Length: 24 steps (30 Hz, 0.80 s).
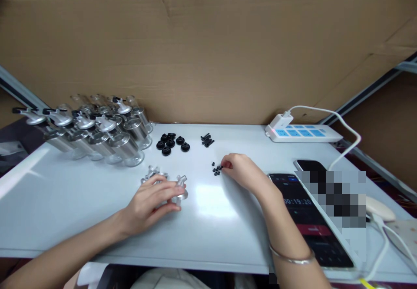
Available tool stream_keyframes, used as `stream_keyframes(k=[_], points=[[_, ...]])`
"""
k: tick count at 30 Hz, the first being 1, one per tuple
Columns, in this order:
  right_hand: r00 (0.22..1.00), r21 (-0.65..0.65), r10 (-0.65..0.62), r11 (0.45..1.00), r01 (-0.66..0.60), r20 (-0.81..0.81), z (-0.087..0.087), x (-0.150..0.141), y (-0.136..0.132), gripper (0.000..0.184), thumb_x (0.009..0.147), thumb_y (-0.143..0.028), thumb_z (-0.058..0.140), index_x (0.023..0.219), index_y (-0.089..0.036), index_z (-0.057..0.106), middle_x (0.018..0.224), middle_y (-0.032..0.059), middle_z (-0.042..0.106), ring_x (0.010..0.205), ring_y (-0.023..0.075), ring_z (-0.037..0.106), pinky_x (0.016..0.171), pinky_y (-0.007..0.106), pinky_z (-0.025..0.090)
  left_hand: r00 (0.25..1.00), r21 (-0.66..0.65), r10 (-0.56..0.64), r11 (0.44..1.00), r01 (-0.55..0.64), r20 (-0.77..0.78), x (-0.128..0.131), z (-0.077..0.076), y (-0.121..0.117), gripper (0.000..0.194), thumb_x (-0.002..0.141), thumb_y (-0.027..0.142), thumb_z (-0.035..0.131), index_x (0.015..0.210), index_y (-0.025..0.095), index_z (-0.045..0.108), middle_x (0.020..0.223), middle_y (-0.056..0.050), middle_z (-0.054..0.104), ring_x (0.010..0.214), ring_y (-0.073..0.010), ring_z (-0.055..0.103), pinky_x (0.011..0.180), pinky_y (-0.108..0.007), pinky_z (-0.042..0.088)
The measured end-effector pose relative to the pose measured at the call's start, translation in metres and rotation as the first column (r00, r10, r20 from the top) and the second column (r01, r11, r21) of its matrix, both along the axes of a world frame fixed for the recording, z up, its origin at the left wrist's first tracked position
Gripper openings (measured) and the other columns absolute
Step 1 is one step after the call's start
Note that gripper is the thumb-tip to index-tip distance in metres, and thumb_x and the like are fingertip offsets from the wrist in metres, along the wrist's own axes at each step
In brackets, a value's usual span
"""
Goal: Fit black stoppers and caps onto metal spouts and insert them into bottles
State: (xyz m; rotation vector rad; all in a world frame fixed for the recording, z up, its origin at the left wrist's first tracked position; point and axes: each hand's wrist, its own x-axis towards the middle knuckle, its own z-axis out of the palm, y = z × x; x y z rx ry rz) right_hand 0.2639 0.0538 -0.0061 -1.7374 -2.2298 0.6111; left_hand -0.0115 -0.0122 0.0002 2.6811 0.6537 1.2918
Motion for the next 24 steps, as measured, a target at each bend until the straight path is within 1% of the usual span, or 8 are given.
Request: stream_keyframes(k=[3, 6, 8, 10, 13, 18, 21, 24], points=[[1.000, 0.027, -0.005, 1.000, 0.005, 0.002, 0.003, -0.001, -0.001, 0.013, 0.078, -0.021, 0.057, 0.073, -0.020, 0.069, 0.075, 0.0045, 0.071, 0.067, 0.0197, 0.065, 0.063, 0.029, 0.049, 1.000, -0.003, 0.003, 1.000, -0.003, 0.003, 0.000, 0.000, 0.000, 0.022, 0.094, 0.023, 0.054, 0.115, 0.016, 0.054, 0.092, -0.005, 0.075, 0.085, -0.0136, 0.070, 0.077, -0.028, 0.049], [0.998, 0.092, -0.056, 0.994, 0.059, -0.028, 0.010, -0.002, -0.002, 0.014, 0.079, -0.025, 0.058, 0.068, -0.021, 0.066, 0.070, 0.0038, 0.071, 0.064, 0.0204, 0.065, 0.061, 0.031, 0.048, 1.000, -0.003, 0.003, 1.000, -0.003, 0.011, -0.001, 0.000, 0.001, 0.022, 0.094, 0.023, 0.054, 0.114, 0.015, 0.054, 0.091, -0.006, 0.075, 0.084, -0.0140, 0.070, 0.075, -0.028, 0.049], [0.991, 0.159, -0.090, 0.982, 0.106, -0.103, 0.016, -0.005, -0.004, 0.012, 0.078, -0.026, 0.058, 0.068, -0.021, 0.064, 0.070, 0.0039, 0.071, 0.067, 0.0209, 0.067, 0.063, 0.031, 0.050, 1.000, -0.005, 0.001, 1.000, -0.001, 0.019, -0.001, -0.001, 0.001, 0.022, 0.094, 0.023, 0.055, 0.114, 0.015, 0.054, 0.092, -0.007, 0.075, 0.084, -0.0144, 0.070, 0.075, -0.028, 0.049], [0.970, 0.205, -0.076, 0.971, 0.124, -0.229, 0.020, -0.011, -0.007, 0.010, 0.077, -0.027, 0.059, 0.071, -0.021, 0.062, 0.074, 0.0046, 0.072, 0.070, 0.0210, 0.068, 0.066, 0.032, 0.051, 1.000, -0.011, -0.002, 1.000, 0.002, 0.026, -0.001, 0.000, 0.001, 0.023, 0.093, 0.022, 0.055, 0.115, 0.014, 0.054, 0.093, -0.007, 0.075, 0.085, -0.0146, 0.070, 0.075, -0.028, 0.049], [0.908, 0.223, 0.017, 0.971, 0.085, -0.418, 0.022, -0.024, -0.015, 0.012, 0.079, -0.031, 0.060, 0.076, -0.020, 0.061, 0.080, 0.0061, 0.073, 0.073, 0.0204, 0.068, 0.068, 0.032, 0.053, 1.000, -0.012, -0.003, 1.000, 0.004, 0.031, -0.001, 0.000, 0.001, 0.024, 0.094, 0.022, 0.054, 0.116, 0.015, 0.054, 0.093, -0.007, 0.075, 0.086, -0.0149, 0.070, 0.074, -0.028, 0.049], [0.806, 0.266, 0.165, 0.964, -0.010, -0.568, 0.019, -0.048, -0.028, 0.016, 0.082, -0.035, 0.066, 0.079, -0.019, 0.065, 0.080, 0.0061, 0.072, 0.075, 0.0189, 0.066, 0.070, 0.033, 0.052, 1.000, -0.017, 0.002, 1.000, -0.001, 0.026, -0.001, -0.001, 0.001, 0.024, 0.094, 0.023, 0.054, 0.117, 0.015, 0.053, 0.094, -0.008, 0.075, 0.088, -0.0156, 0.070, 0.076, -0.028, 0.048], [0.714, 0.246, 0.194, 0.969, -0.031, -0.673, 0.019, -0.057, -0.031, 0.016, 0.080, -0.036, 0.069, 0.079, -0.020, 0.070, 0.077, 0.0053, 0.071, 0.072, 0.0178, 0.065, 0.066, 0.032, 0.052, 1.000, -0.028, 0.001, 1.000, -0.001, 0.025, -0.002, -0.002, 0.001, 0.024, 0.094, 0.023, 0.054, 0.116, 0.015, 0.053, 0.095, -0.008, 0.075, 0.088, -0.0155, 0.070, 0.076, -0.028, 0.048], [0.593, 0.212, 0.185, 0.977, -0.025, -0.783, 0.020, -0.063, -0.033, 0.015, 0.078, -0.036, 0.073, 0.077, -0.021, 0.072, 0.078, 0.0052, 0.070, 0.073, 0.0175, 0.065, 0.066, 0.032, 0.054, 1.000, -0.035, -0.001, 0.999, 0.002, 0.025, -0.001, -0.002, 0.001, 0.025, 0.094, 0.023, 0.054, 0.117, 0.016, 0.053, 0.094, -0.007, 0.075, 0.086, -0.0150, 0.070, 0.075, -0.027, 0.049]])
